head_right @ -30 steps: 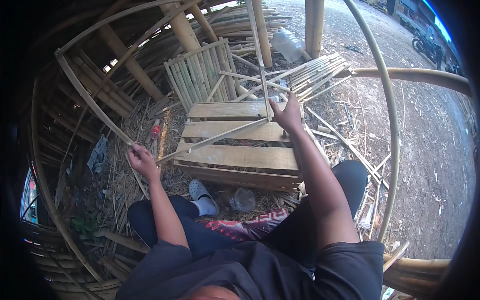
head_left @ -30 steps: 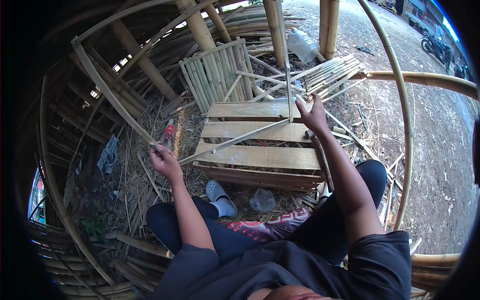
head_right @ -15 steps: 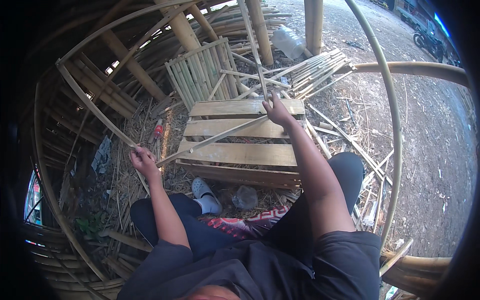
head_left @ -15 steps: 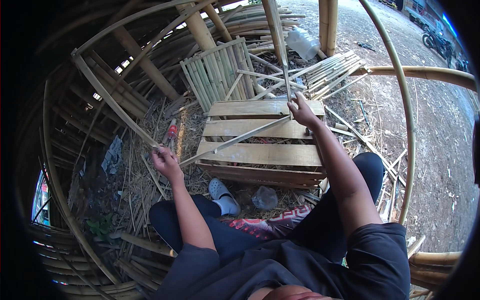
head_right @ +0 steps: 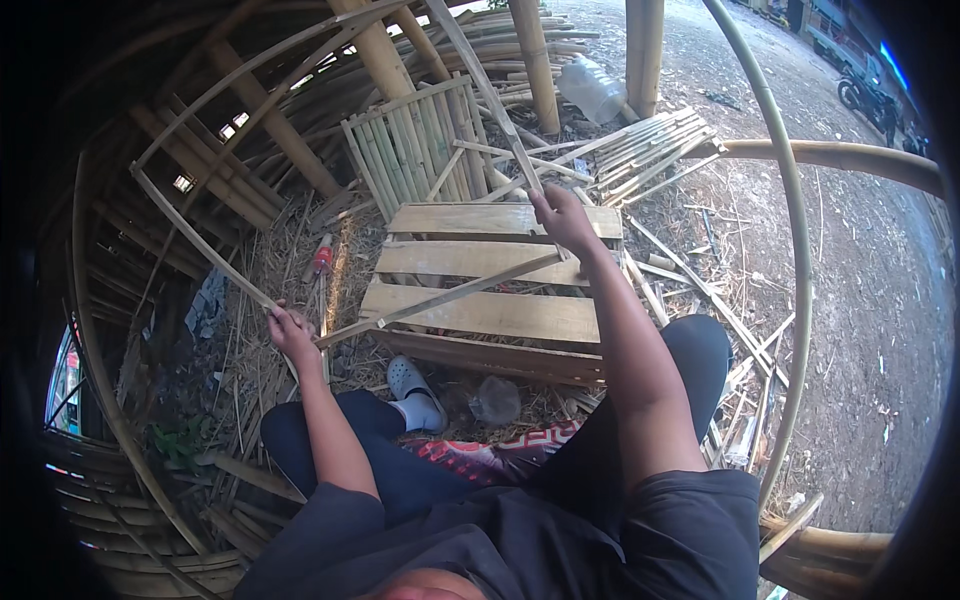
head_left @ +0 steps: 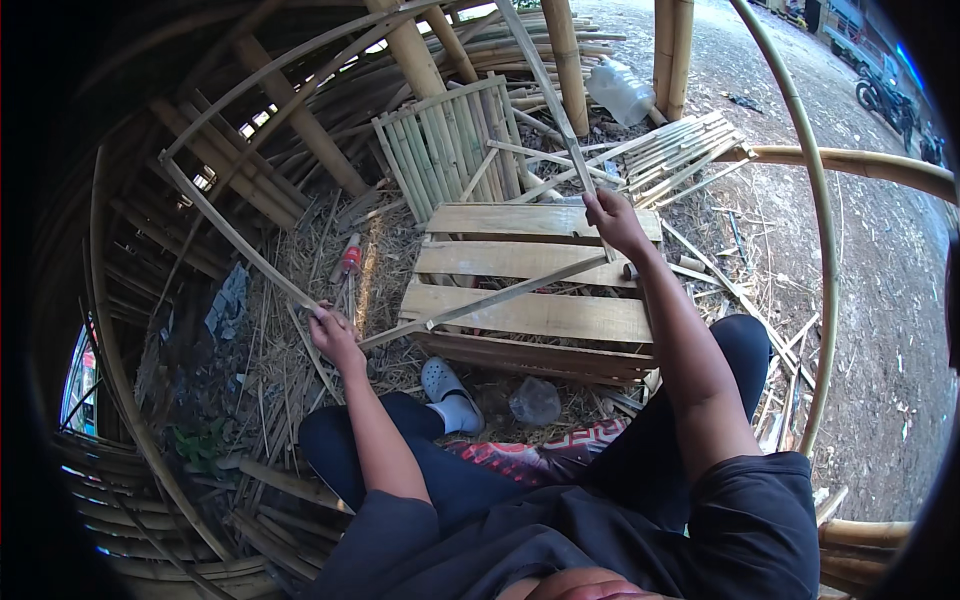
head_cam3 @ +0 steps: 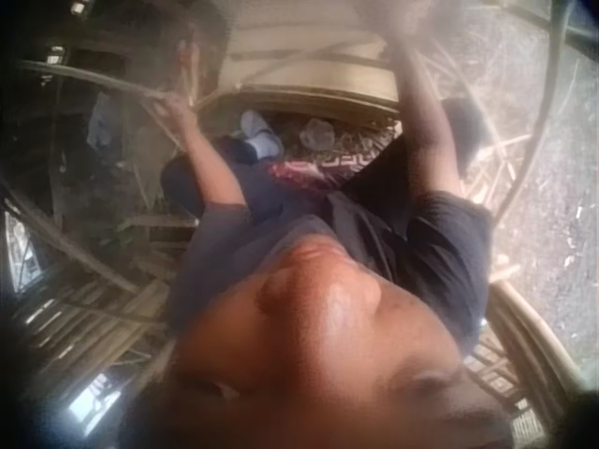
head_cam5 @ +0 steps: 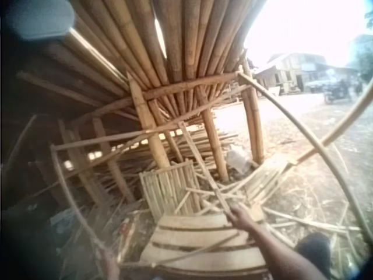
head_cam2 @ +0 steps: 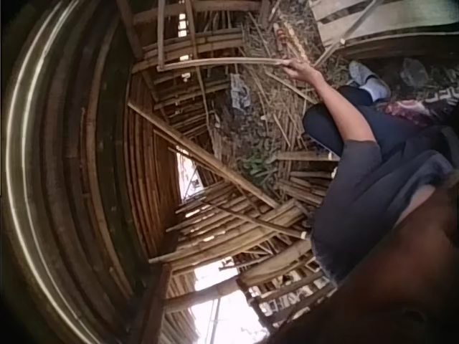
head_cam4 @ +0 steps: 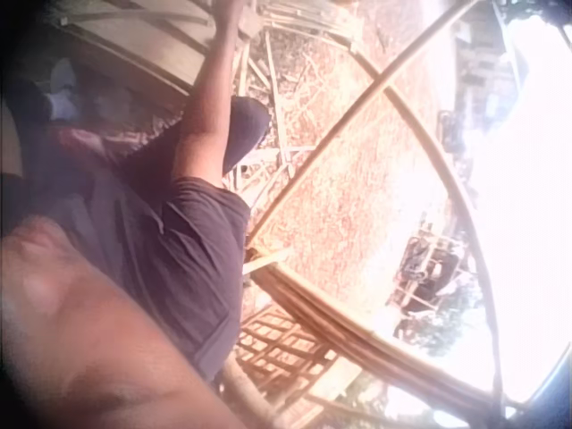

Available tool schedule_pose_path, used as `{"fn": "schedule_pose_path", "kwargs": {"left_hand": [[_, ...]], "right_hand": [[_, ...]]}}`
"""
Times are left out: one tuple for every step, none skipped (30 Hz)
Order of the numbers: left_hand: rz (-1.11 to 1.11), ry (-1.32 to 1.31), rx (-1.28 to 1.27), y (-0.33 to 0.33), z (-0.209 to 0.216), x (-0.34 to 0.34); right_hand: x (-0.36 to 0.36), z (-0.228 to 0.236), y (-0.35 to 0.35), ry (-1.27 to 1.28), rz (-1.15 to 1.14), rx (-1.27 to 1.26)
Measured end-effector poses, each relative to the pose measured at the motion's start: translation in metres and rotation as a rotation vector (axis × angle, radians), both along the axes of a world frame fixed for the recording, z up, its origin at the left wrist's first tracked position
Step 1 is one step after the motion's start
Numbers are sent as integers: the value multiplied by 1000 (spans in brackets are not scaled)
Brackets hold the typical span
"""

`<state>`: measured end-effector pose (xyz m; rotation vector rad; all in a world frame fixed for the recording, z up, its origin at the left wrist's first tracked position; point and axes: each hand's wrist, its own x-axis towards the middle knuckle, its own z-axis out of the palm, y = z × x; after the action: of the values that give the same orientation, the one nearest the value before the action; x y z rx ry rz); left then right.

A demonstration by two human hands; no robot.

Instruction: The person hammers bamboo strips onto a wooden crate using a hammer, fits and aligns bamboo pieces along the frame by hand, and retrieves nails from a plastic bag.

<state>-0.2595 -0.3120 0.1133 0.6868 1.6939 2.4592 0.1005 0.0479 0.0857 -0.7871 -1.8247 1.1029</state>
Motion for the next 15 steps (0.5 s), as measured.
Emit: {"fn": "schedule_pose_path", "kwargs": {"left_hand": [[-12, -11, -8, -2, -1, -3], [-26, -23, -15, -4, -2, -5], [-16, -24, -15, -5, -3, -7], [-3, -31, -40, -1, -6, -7], [11, -38, -66, 2, -9, -7], [30, -38, -102, 9, -9, -2], [21, -43, -102, 14, -12, -1], [30, -50, -104, 18, -15, 0], [44, -55, -107, 19, -17, -1], [53, -53, -110, 14, -27, -14], [159, 73, -206, 10, -38, -29], [243, 192, -300, 16, -36, -25], [233, 187, -302, 22, -35, -17], [299, 311, -384, 28, -36, -9], [372, 440, -466, 30, -30, -1]], "right_hand": [[-1, 10, -5, 97, 96, -158], [-1, 19, -12, 131, 111, -252], [-2, 31, -21, 128, 120, -252], [1, 40, -26, 139, 61, -252], [1, 46, -30, 150, 2, -252], [2, 47, -29, 170, -66, -166], [6, 47, -29, 165, -75, -165], [10, 48, -29, 155, -101, -152], [11, 49, -31, 148, -122, -140], [6, 52, -39, 168, -149, -125], [3, 53, -42, 171, -138, -129], [9, 50, -39, 146, -162, -116], [15, 46, -37, 121, -185, -103], [19, 42, -35, 133, -214, -89], [22, 40, -33, 117, -249, -7]]}}
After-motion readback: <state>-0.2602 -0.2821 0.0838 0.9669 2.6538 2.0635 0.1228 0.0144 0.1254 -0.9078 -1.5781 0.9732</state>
